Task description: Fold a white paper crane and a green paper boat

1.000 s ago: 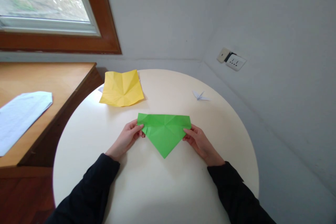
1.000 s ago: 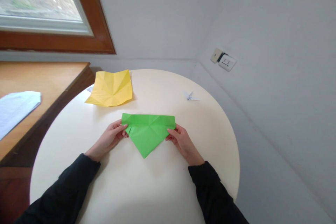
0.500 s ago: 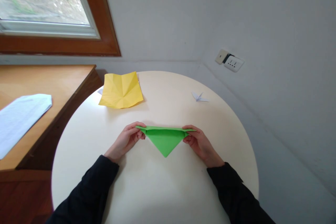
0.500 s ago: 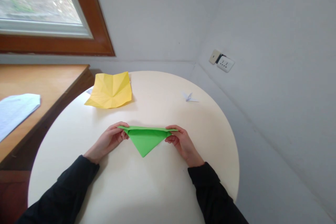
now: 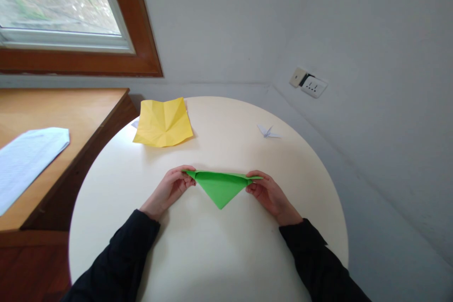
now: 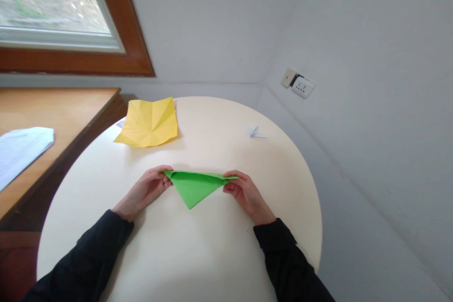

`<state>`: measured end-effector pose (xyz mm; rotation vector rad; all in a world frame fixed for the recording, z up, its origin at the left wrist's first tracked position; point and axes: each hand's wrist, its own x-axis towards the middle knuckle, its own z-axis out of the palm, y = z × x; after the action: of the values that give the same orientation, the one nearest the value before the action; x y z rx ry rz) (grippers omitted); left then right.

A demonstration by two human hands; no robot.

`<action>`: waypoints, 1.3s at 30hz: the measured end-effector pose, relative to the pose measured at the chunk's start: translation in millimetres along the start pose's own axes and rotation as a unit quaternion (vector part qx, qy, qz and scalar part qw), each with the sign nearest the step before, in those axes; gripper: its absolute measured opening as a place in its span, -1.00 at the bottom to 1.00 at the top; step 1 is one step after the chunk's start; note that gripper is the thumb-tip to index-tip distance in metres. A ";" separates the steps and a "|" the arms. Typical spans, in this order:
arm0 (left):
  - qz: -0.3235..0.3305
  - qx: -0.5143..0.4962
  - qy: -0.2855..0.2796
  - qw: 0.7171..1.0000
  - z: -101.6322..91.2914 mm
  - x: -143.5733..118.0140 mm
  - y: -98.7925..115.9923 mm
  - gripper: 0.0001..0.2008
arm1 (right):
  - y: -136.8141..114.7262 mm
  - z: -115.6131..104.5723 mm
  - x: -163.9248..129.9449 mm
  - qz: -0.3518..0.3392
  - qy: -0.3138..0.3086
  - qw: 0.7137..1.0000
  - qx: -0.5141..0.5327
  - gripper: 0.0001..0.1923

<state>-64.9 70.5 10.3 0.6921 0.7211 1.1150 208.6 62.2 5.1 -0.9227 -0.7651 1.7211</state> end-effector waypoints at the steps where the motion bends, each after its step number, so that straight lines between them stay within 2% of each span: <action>1: -0.002 0.005 0.001 1.000 -0.5 -0.2 -0.6 -0.82 | 0.2 -0.2 0.4 -0.003 0.002 1.000 0.002 -0.87; 4: -0.010 0.010 0.002 1.000 -2.2 0.0 -2.2 -0.82 | 0.3 -0.2 1.5 -0.006 0.006 1.000 0.007 -0.87; 8: -0.015 0.003 0.006 1.000 -2.9 0.7 -2.4 -0.93 | -2.1 1.8 1.1 0.002 0.008 1.000 0.015 -0.84; 13: -0.026 0.003 0.020 0.999 -2.7 1.4 -2.2 -0.87 | -6.1 4.5 -1.9 0.003 -0.014 1.000 0.028 -0.76; 16: -0.034 -0.001 0.036 0.999 -2.7 2.3 -2.6 -0.83 | -5.8 4.7 -2.5 -0.004 -0.018 1.000 0.008 -0.82; 19: -0.034 0.007 0.044 0.998 -0.8 2.2 -1.8 -0.77 | -3.9 5.0 -1.8 -0.010 -0.001 1.000 -0.015 -0.87; 24: -0.012 0.048 0.039 0.998 6.8 -1.3 -0.5 -0.62 | -0.8 5.6 0.5 -0.037 0.046 0.996 -0.068 -0.67; 28: 0.009 0.089 0.073 0.993 12.8 -3.0 -4.8 -0.56 | 1.6 4.5 2.4 -0.069 0.084 0.986 -0.129 -0.56; 33: 0.062 0.206 0.159 0.964 13.7 -1.8 -11.5 -0.58 | 3.6 3.8 3.0 -0.127 0.120 0.952 -0.251 -0.49; 39: 0.113 0.324 0.171 0.923 16.4 -5.2 -7.5 -0.64 | -0.1 8.1 -1.1 -0.156 0.108 0.925 -0.330 -0.51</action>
<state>-49.1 61.4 14.8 1.1770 1.3697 1.2267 201.9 60.6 9.6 -1.3287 -1.3004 1.0588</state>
